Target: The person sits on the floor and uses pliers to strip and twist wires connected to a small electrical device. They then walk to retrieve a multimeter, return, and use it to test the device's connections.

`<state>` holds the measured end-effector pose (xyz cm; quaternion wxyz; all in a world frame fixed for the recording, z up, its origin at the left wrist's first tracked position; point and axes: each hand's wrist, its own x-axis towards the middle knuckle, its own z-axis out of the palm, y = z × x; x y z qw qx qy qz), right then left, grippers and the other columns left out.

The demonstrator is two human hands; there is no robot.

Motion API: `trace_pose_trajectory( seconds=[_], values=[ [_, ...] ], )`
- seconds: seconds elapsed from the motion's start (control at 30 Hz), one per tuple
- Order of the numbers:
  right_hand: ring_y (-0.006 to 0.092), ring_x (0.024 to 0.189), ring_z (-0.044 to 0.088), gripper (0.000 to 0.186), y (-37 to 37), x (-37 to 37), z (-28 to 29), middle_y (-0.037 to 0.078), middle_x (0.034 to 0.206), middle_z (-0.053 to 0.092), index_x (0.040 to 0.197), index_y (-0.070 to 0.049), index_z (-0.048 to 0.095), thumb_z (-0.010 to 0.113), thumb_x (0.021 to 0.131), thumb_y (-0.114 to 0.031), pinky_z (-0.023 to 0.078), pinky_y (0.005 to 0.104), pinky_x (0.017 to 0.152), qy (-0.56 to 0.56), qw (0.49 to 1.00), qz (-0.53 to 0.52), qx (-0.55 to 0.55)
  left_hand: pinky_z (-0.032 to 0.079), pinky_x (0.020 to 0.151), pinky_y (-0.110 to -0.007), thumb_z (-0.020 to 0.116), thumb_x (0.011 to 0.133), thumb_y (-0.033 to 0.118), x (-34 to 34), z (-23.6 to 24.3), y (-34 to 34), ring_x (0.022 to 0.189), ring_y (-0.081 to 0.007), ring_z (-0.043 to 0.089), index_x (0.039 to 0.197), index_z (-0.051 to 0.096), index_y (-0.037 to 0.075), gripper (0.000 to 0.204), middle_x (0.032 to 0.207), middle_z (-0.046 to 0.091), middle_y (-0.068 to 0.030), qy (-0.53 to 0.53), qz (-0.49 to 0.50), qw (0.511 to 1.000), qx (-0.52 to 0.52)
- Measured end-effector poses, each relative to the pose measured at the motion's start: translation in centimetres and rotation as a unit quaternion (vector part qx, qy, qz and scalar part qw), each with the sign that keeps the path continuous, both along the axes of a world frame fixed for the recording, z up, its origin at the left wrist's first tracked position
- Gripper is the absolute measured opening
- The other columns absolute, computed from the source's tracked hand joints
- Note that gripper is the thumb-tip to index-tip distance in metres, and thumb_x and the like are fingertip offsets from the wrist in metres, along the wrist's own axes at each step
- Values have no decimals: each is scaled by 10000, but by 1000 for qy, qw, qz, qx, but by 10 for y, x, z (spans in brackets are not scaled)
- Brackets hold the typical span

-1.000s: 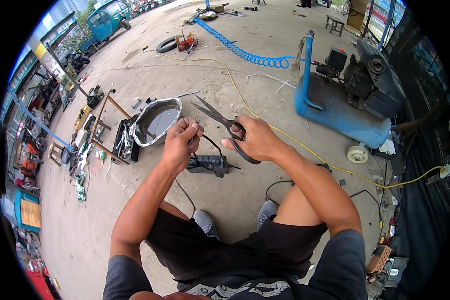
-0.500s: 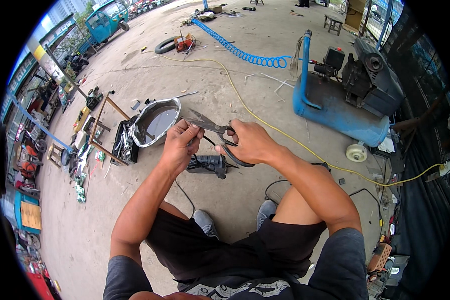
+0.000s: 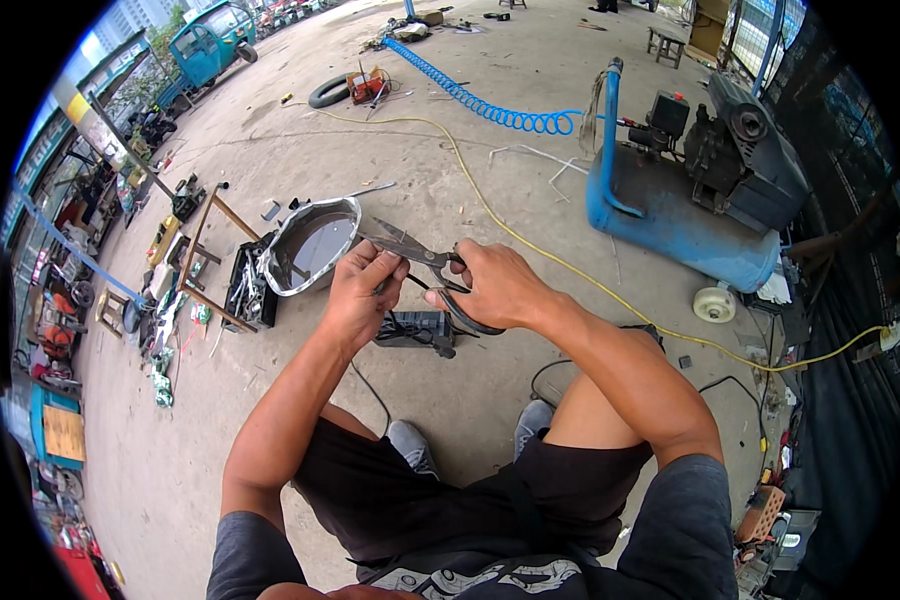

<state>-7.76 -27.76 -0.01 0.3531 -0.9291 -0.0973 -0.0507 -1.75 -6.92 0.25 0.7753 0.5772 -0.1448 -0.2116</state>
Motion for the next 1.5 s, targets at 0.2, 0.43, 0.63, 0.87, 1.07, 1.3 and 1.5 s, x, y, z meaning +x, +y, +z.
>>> trace_pose_trajectory(
  seconds=[0.2, 0.43, 0.63, 0.87, 1.07, 1.3, 1.5],
  values=[
    [362, 772, 638, 612, 3, -2, 6, 216, 818, 648, 922, 55, 574, 735, 784, -519, 491, 434, 705, 19, 1000, 2, -5, 299, 427, -220, 605, 947, 118, 1, 2, 1, 496, -66, 412, 927, 544, 29, 110, 761, 592, -54, 13, 5, 1000, -9],
    [398, 802, 652, 605, 2, -1, 4, 252, 841, 660, 952, 77, 583, 724, 802, -492, 496, 446, 734, 14, 1000, 8, -13, 292, 439, -210, 583, 956, 113, 3, -2, 1, 502, -64, 379, 993, 570, 32, 89, 768, 562, -37, 12, 2, 1000, 2],
    [352, 757, 637, 551, 3, 1, 1, 217, 819, 646, 894, 42, 551, 756, 789, -458, 494, 428, 693, 15, 1000, -1, -20, 288, 440, -209, 586, 956, 115, 2, -1, 2, 505, -62, 379, 988, 573, 33, 89, 768, 562, -36, 14, 3, 1000, 2],
    [358, 766, 640, 570, 3, 0, 2, 215, 817, 647, 926, 48, 561, 739, 798, -479, 489, 432, 698, 14, 1000, 7, -16, 288, 437, -210, 585, 954, 107, 1, 0, 1, 501, -63, 382, 1001, 570, 34, 88, 769, 564, -38, 10, 9, 1000, 1],
    [386, 818, 658, 607, 4, -1, 8, 237, 860, 670, 971, 72, 583, 710, 811, -499, 499, 446, 750, 26, 999, 11, -29, 284, 434, -207, 585, 951, 98, 1, 0, 1, 495, -63, 382, 996, 571, 31, 82, 763, 565, -39, 13, 13, 1000, 1],
    [354, 724, 625, 568, 3, 0, -1, 211, 784, 632, 914, 39, 551, 738, 798, -484, 477, 434, 664, -8, 1000, 3, -30, 279, 431, -205, 593, 951, 106, 2, -1, 1, 494, -60, 380, 992, 575, 30, 88, 759, 565, -37, 18, 11, 1000, 3],
    [380, 728, 625, 549, 4, 1, -2, 234, 793, 641, 920, 56, 551, 749, 800, -442, 478, 447, 665, -21, 999, 5, -29, 273, 431, -203, 598, 951, 114, 1, 0, 2, 492, -58, 374, 998, 574, 31, 98, 756, 562, -35, 27, 9, 1000, -3]
  ],
)
